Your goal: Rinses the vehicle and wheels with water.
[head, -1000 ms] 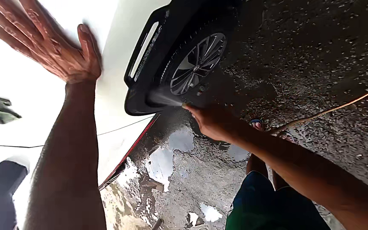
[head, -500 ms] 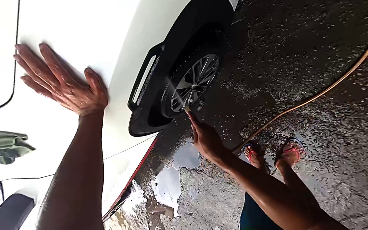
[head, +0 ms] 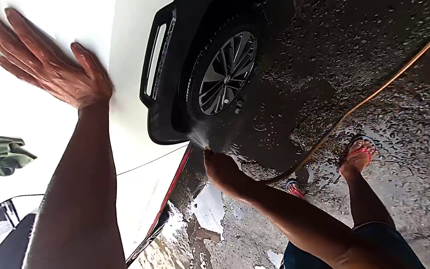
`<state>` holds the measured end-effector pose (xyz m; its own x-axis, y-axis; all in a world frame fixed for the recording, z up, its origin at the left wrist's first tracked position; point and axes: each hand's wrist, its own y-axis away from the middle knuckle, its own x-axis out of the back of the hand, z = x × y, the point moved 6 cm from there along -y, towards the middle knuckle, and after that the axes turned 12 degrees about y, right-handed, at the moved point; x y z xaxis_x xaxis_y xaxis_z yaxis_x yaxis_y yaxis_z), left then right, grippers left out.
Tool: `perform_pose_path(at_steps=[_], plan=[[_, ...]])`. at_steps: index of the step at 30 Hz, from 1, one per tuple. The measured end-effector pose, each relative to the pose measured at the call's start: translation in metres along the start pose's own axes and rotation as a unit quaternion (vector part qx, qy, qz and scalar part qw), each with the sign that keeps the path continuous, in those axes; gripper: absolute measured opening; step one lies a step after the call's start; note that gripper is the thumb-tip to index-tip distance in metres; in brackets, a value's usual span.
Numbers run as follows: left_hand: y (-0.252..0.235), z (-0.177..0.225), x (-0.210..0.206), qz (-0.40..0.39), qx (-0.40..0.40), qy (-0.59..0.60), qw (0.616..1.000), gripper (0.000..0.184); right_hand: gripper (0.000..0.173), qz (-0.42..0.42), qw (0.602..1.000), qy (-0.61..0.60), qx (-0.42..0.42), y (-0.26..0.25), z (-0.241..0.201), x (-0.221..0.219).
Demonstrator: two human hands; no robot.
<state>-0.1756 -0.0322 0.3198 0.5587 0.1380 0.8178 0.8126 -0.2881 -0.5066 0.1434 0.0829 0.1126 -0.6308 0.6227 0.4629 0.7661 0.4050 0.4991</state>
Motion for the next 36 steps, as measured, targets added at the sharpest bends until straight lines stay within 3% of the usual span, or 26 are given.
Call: perform_pose_path(at_steps=[4,8,12,17,21,24,28,30,33,36], plan=[[-0.002,-0.001,-0.005,0.012,-0.008,0.004,1.0,0.082,0.057,0.058,0.998,-0.023,-0.019,-0.004,-0.011,-0.015],[-0.005,0.005,-0.005,0.012,-0.008,-0.01,1.0,0.085,0.037,0.042,0.999,0.008,-0.008,-0.002,-0.026,-0.054],[-0.008,0.008,-0.007,0.01,0.005,-0.02,1.0,0.085,0.046,0.075,0.996,-0.001,-0.038,-0.008,-0.033,-0.056],[-0.002,0.013,0.0,0.01,-0.001,-0.008,1.0,0.085,0.067,0.219,0.974,-0.032,-0.043,-0.001,-0.006,0.035],[0.001,0.03,0.01,0.018,-0.016,0.018,1.0,0.078,0.059,0.316,0.942,-0.071,-0.092,0.015,0.078,0.147],[0.002,0.029,0.011,0.016,-0.015,0.027,0.999,0.079,0.045,0.264,0.956,-0.073,-0.101,0.022,0.123,0.209],[0.001,0.02,0.002,0.004,-0.019,0.033,0.999,0.082,0.041,0.208,0.978,-0.004,-0.033,0.031,0.118,0.267],[-0.002,0.005,-0.007,0.012,-0.025,0.036,0.999,0.082,0.037,0.227,0.97,-0.015,-0.086,0.032,0.158,0.3],[-0.002,0.01,-0.004,0.016,-0.023,0.036,0.999,0.081,0.022,0.223,0.952,-0.016,-0.21,0.032,0.25,0.334],[0.0,0.011,-0.002,0.015,-0.018,0.034,0.999,0.081,0.027,0.187,0.953,-0.049,-0.235,0.036,0.274,0.354]])
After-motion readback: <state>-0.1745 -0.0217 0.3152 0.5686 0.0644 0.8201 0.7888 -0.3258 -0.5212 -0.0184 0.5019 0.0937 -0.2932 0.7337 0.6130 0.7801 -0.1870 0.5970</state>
